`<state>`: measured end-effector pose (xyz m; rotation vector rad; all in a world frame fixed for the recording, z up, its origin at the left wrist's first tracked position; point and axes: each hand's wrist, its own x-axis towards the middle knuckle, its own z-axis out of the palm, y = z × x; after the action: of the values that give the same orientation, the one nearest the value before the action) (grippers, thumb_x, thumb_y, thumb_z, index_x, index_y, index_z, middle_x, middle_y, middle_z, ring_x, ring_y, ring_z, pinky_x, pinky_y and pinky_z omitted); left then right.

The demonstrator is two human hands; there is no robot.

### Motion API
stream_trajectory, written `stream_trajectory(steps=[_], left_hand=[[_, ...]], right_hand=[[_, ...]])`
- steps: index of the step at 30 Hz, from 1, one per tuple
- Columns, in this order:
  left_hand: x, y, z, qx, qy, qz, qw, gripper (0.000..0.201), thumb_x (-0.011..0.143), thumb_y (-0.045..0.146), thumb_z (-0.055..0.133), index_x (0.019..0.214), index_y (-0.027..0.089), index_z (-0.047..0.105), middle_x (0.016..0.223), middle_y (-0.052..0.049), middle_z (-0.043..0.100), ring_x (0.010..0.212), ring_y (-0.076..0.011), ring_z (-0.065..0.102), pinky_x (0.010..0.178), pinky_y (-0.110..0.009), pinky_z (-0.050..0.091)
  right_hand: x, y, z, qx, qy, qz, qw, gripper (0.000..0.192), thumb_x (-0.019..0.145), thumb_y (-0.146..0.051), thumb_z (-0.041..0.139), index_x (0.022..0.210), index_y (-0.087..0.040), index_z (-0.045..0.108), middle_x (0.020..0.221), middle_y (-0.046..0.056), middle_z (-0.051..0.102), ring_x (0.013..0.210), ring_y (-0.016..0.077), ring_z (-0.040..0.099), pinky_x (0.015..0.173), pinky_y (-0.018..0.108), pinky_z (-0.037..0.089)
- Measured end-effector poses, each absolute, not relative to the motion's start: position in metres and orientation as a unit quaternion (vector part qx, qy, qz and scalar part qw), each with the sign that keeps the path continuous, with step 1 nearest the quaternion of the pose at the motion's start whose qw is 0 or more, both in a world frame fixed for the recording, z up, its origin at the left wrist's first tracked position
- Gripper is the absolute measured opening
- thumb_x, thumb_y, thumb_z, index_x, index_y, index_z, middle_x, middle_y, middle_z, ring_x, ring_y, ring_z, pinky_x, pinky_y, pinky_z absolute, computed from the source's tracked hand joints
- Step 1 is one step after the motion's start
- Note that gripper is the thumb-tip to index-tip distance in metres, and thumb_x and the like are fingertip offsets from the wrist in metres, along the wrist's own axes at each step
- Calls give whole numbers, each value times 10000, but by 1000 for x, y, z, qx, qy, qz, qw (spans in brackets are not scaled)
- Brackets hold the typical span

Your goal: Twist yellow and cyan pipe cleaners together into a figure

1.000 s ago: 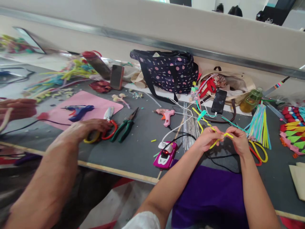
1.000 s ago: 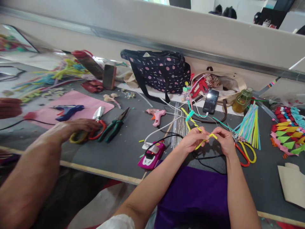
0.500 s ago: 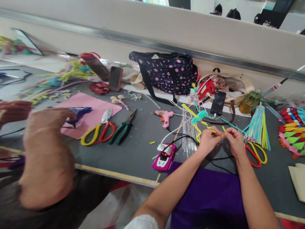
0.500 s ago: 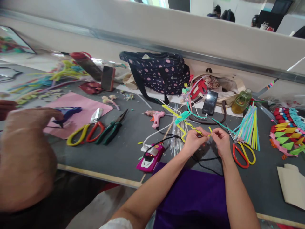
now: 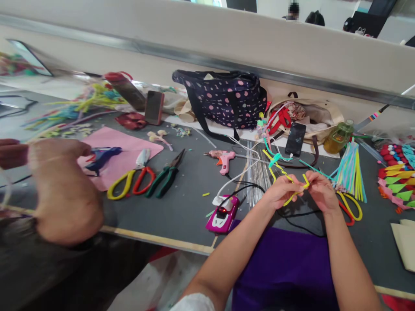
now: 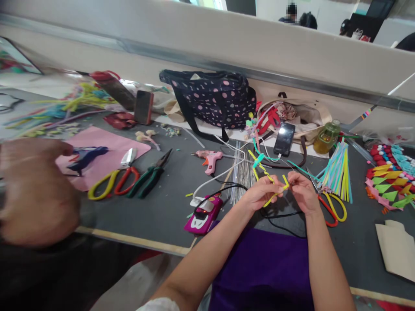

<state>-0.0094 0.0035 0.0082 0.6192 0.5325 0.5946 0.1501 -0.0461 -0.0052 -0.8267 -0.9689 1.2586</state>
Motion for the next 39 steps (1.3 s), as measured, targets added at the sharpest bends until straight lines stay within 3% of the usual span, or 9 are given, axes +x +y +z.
stream_trajectory(steps=[4, 7, 19, 26, 32, 39], left_hand=[[-9, 4, 6, 305, 243, 267, 881, 384, 470, 120, 843, 677, 131, 520, 691, -15, 677, 490, -117, 634, 346, -139, 397], [-9, 4, 5, 312, 244, 272, 877, 386, 467, 123, 845, 682, 131, 524, 675, -7, 672, 497, -121, 637, 349, -141, 397], [-8, 0, 11, 365, 278, 365, 810, 312, 491, 153, 826, 618, 120, 543, 728, -45, 710, 482, -101, 597, 436, -213, 495], [-5, -3, 9, 456, 308, 427, 718, 249, 574, 205, 780, 614, 137, 544, 727, -51, 692, 567, -116, 599, 505, -243, 522], [-4, -5, 7, 565, 354, 468, 579, 98, 660, 117, 646, 589, 151, 587, 728, -40, 673, 692, -139, 640, 612, -232, 510], [-6, -1, 12, 481, 335, 453, 672, 179, 620, 205, 727, 624, 150, 557, 774, -58, 686, 626, -135, 604, 518, -244, 517]], right_hand=[[151, -48, -8, -379, -461, 529, 603, 118, 690, -255, 658, 798, -247, 703, 1046, 45, 533, 940, 210, 533, 799, 338, 440], [153, -48, -7, -407, -501, 479, 595, 91, 725, -250, 658, 795, -250, 717, 1053, 47, 526, 1026, 221, 502, 843, 334, 420], [160, -47, -4, -487, -564, 377, 550, 120, 749, -329, 729, 849, -263, 716, 1050, 48, 523, 1055, 224, 498, 873, 338, 422], [155, -41, -6, -523, -557, 315, 563, 89, 761, -327, 717, 774, -240, 703, 891, 35, 587, 890, 199, 543, 774, 317, 427], [146, -43, -5, -587, -529, 299, 535, 125, 788, -327, 667, 765, -204, 672, 731, 3, 635, 697, 163, 549, 689, 295, 422], [146, -43, -6, -573, -487, 345, 562, 196, 761, -377, 704, 840, -200, 680, 798, 12, 667, 728, 162, 573, 696, 285, 441]])
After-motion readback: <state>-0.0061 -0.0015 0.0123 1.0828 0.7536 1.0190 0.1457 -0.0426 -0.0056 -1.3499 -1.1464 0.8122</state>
